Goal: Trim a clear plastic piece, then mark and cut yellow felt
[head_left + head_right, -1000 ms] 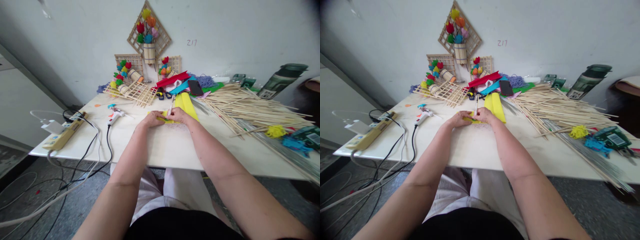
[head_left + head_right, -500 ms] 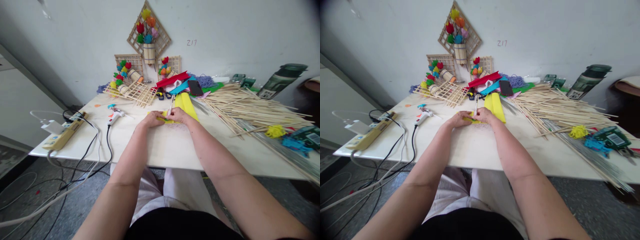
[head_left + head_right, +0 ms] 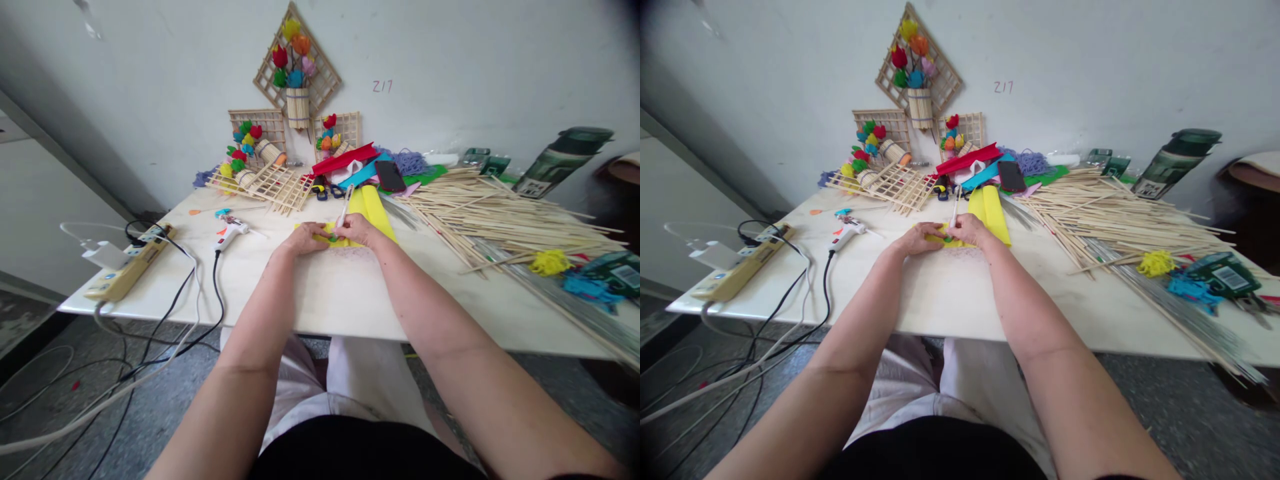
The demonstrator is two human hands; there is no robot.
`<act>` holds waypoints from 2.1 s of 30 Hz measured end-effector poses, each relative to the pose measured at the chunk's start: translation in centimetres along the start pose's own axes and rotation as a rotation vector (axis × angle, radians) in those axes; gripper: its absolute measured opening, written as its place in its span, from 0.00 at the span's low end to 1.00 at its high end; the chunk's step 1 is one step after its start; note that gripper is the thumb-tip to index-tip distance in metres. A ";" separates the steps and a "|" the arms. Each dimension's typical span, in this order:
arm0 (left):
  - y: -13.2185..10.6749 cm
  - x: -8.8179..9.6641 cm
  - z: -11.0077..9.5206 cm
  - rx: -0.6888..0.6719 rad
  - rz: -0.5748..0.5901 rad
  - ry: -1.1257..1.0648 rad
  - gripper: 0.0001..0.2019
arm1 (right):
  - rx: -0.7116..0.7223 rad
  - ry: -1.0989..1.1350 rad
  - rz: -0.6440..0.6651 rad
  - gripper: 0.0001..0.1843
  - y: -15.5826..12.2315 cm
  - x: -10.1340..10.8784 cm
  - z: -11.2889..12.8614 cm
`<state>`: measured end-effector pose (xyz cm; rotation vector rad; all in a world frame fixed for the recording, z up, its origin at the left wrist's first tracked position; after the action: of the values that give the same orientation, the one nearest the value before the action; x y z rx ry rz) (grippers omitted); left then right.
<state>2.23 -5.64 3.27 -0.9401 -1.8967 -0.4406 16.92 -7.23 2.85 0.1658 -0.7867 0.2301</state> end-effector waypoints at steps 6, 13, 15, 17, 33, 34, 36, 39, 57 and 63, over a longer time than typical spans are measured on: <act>0.2 -0.2 -0.2 0.068 -0.101 0.035 0.15 | -0.073 0.090 -0.112 0.08 0.3 0.6 -1.4; 0.2 -0.7 -1.4 0.185 -0.259 0.223 0.14 | -0.146 0.103 -0.107 0.09 0.3 0.5 -1.9; 0.3 -0.9 -1.1 0.231 -0.214 0.205 0.18 | -0.155 0.106 -0.108 0.09 0.4 0.5 -1.9; 0.4 -1.0 -0.8 0.263 -0.174 0.169 0.18 | -0.171 0.113 -0.113 0.10 0.3 0.5 -1.9; 0.7 -0.6 0.4 0.305 -0.190 -0.017 0.10 | -0.322 -0.031 -0.322 0.15 -1.2 2.6 -1.4; 0.7 -0.6 0.5 0.304 -0.189 -0.008 0.09 | -0.342 -0.037 -0.330 0.15 -1.2 2.7 -1.6; 0.7 -0.7 0.5 0.295 -0.174 0.016 0.09 | -0.378 -0.042 -0.341 0.16 -1.2 2.9 -1.9; 0.6 -0.8 0.5 0.290 -0.129 0.053 0.09 | -0.404 -0.039 -0.345 0.16 -1.3 2.9 -1.9; -0.1 2.6 0.4 0.336 -0.330 -0.068 0.08 | -0.349 -0.045 -0.344 0.12 -1.4 2.4 -0.7; 2.6 1.7 -1.1 0.285 -0.121 -0.334 0.07 | -0.322 -0.140 -0.342 0.15 -1.4 2.4 -0.7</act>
<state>4.48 -3.94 5.11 -0.7451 -2.2547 -0.0782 19.43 -8.06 4.02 0.0106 -0.9087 -0.2343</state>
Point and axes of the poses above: each hand's wrist, its own y-axis towards the middle knuckle, its own x-axis out of the back of the hand, z = x × y, the point moved 5 cm from there along y, towards the middle knuckle, and after that the axes turned 14 degrees about z, right-handed, at the moved point
